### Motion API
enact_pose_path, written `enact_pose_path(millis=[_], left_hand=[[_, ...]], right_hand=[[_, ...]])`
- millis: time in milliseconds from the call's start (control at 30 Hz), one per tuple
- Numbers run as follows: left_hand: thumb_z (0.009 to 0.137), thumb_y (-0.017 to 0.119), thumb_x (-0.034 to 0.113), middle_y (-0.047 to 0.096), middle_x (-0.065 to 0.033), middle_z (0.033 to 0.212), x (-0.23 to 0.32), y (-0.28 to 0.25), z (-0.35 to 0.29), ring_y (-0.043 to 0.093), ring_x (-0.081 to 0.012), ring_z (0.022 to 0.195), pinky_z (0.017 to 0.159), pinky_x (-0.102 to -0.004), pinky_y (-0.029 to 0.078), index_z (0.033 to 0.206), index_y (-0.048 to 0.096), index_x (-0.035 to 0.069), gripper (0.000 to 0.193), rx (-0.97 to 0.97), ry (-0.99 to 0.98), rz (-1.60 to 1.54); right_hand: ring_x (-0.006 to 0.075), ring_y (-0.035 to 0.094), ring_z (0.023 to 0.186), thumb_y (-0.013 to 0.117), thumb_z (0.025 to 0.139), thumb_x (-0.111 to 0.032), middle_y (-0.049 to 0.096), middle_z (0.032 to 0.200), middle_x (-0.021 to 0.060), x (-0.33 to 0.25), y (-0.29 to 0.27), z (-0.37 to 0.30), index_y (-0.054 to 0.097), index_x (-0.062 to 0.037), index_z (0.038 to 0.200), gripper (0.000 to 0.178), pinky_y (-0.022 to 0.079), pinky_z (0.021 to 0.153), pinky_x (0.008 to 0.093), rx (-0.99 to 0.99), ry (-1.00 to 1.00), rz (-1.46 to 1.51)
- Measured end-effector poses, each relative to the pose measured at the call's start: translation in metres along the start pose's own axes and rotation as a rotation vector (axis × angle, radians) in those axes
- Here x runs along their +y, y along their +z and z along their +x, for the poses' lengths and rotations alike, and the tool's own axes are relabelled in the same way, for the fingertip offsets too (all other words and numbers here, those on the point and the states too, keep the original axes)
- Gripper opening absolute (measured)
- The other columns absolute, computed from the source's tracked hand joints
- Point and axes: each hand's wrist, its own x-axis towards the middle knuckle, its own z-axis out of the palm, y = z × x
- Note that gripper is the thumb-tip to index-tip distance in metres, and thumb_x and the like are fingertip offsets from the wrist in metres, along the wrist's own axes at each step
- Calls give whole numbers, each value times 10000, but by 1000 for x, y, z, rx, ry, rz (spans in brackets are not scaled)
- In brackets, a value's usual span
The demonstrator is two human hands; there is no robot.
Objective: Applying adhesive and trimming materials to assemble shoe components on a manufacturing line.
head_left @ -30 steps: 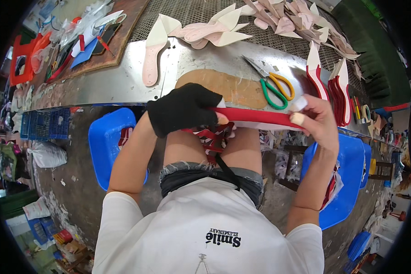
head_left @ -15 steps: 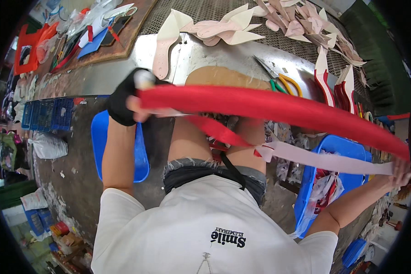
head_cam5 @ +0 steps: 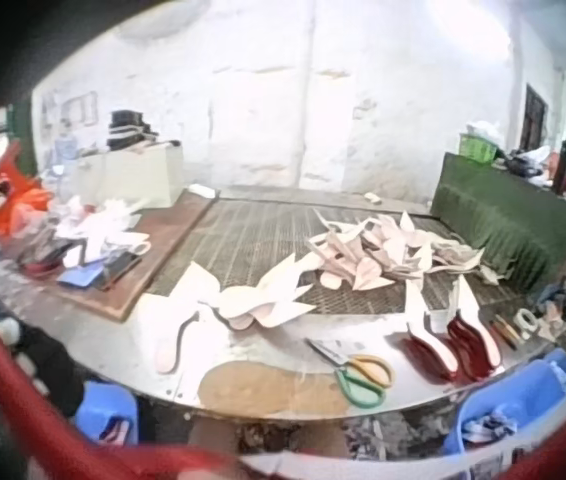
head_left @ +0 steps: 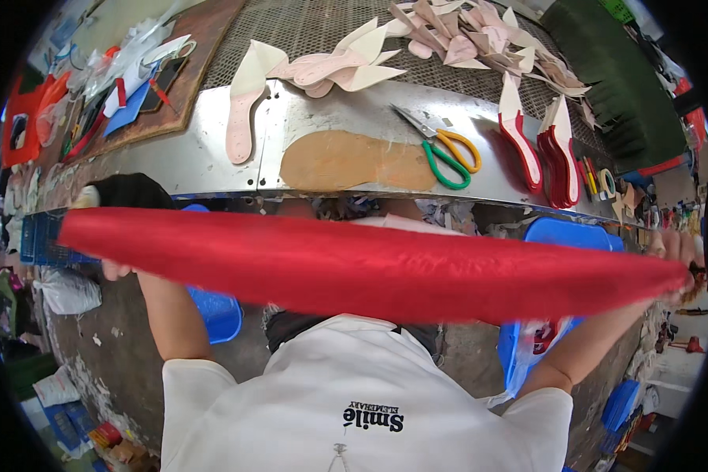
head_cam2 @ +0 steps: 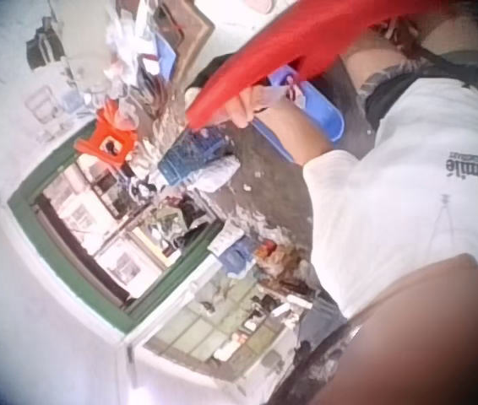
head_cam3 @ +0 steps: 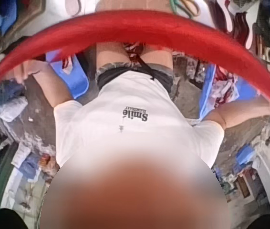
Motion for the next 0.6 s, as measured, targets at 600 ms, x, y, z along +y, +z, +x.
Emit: enact_pose_path(millis=[600], left_hand=[[767, 652, 4, 627, -106, 764, 25, 16, -20, 490, -74, 474, 419, -218, 362, 1112, 598, 26, 350, 816, -706, 1117]], right_hand=[[162, 661, 777, 801, 683, -293, 691, 871, 102, 128, 81, -33, 631, -2, 1025, 479, 493, 680, 280, -507, 1068, -879]])
